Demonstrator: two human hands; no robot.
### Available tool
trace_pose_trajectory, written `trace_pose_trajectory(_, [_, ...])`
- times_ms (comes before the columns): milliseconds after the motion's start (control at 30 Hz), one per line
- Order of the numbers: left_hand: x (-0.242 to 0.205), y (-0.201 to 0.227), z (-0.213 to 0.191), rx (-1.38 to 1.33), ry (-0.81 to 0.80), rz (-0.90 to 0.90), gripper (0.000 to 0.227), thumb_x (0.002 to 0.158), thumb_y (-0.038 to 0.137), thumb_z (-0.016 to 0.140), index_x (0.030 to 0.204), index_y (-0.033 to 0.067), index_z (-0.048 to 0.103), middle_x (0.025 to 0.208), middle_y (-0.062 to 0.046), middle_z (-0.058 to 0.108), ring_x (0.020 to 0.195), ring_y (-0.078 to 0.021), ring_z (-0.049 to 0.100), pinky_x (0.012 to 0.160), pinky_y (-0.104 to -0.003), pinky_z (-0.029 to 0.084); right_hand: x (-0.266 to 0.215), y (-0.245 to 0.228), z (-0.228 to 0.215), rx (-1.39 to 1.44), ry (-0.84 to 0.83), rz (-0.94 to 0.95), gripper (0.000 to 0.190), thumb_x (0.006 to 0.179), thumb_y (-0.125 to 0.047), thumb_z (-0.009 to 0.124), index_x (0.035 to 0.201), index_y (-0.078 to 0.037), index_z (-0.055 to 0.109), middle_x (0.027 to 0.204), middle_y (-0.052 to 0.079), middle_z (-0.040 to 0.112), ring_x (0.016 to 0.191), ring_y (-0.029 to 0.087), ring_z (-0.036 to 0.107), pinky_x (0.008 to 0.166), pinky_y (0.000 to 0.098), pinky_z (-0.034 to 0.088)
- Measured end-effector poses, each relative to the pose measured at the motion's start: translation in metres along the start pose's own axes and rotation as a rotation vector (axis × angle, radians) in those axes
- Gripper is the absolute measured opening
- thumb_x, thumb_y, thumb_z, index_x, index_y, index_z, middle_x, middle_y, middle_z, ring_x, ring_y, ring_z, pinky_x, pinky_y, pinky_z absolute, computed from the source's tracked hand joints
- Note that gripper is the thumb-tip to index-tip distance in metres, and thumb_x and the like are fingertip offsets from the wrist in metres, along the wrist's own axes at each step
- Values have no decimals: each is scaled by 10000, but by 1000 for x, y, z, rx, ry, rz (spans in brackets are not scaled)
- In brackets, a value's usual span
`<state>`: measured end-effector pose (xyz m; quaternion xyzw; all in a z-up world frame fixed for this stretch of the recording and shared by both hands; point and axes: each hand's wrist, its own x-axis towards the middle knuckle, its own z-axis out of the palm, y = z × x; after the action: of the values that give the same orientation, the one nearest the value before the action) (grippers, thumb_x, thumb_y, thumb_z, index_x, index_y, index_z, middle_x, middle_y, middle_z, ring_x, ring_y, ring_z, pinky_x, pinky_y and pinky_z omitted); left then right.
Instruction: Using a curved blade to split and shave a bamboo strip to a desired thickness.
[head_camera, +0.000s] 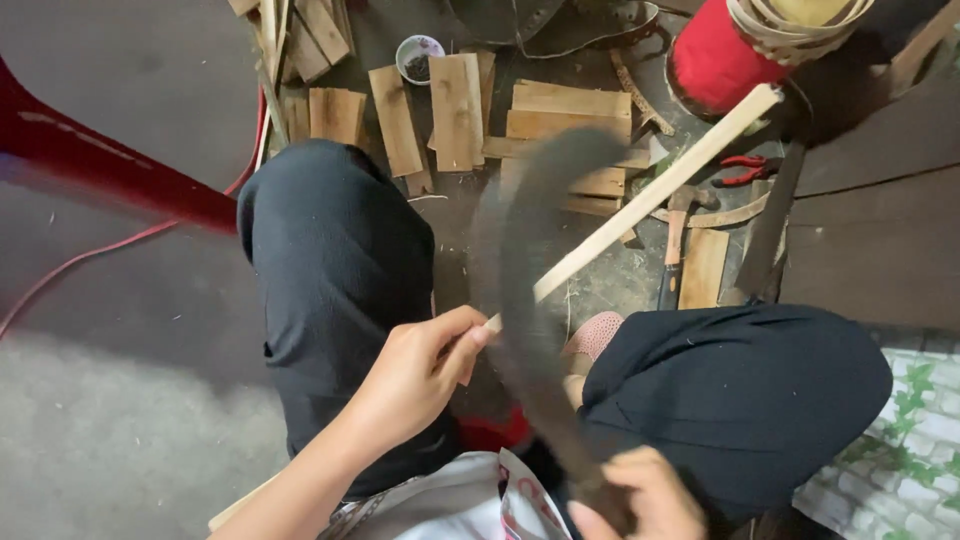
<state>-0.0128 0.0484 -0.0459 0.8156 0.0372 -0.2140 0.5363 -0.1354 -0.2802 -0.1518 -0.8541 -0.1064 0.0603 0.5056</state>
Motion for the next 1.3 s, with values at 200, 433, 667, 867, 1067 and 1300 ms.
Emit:
trace_pose_trajectory(200, [-15, 1, -5, -327, -82, -314, 737, 992, 559, 237, 757, 53, 718, 686, -101, 681, 495, -140, 495, 537, -286, 447, 29, -92, 48, -123, 96, 332, 146, 767, -251, 816, 841, -149, 741, 772, -19, 679, 576, 115, 609, 513, 248, 506])
trace_pose_trajectory(433, [-12, -31, 16, -49, 104, -96, 405, 1020, 356, 581, 678, 139, 552, 564, 44, 631, 546, -73, 535, 611, -273, 432, 38, -78, 44, -184, -46, 355, 187, 807, -252, 812, 854, -147, 665, 805, -21, 625, 677, 103, 607, 574, 256, 531])
trace_pose_trajectory(667, [-11, -29, 13, -83, 67, -184, 343, 1034, 292, 611, 732, 128, 607, 583, 13, 652, 573, -86, 535, 633, -278, 451, 86, -96, 34, -160, -164, 335, 553, 891, -403, 683, 1381, -171, 569, 1206, 40, 660, 1015, 141, 712, 848, 306, 647])
trace_pose_trajectory(867, [-10, -30, 16, -60, 75, -126, 382, 1030, 286, 623, 684, 135, 563, 555, 35, 607, 548, -72, 496, 599, -264, 417, 114, -118, 47, -138, -238, 426, 672, 916, -382, 647, 1540, -248, 438, 1087, -1, 691, 800, 189, 694, 766, 316, 533])
trace_pose_trajectory(1067, [-10, -29, 21, -35, 57, -113, 333, 1025, 284, 622, 726, 139, 595, 554, 36, 610, 547, -78, 462, 589, -262, 394, 113, -114, 67, 33, -180, 394, 601, 937, -328, 616, 1493, -166, 456, 790, 110, 812, 791, 272, 788, 1183, 423, 451])
trace_pose_trajectory(1300, [-14, -20, 5, -19, -105, -47, 206, 1010, 249, 588, 1123, 168, 739, 688, 36, 711, 572, -90, 495, 588, -256, 397, 108, -123, 28, 850, -267, 490, 751, 976, -183, 588, 1632, -186, 223, 499, 107, 458, 285, 129, 322, 228, 228, 322])
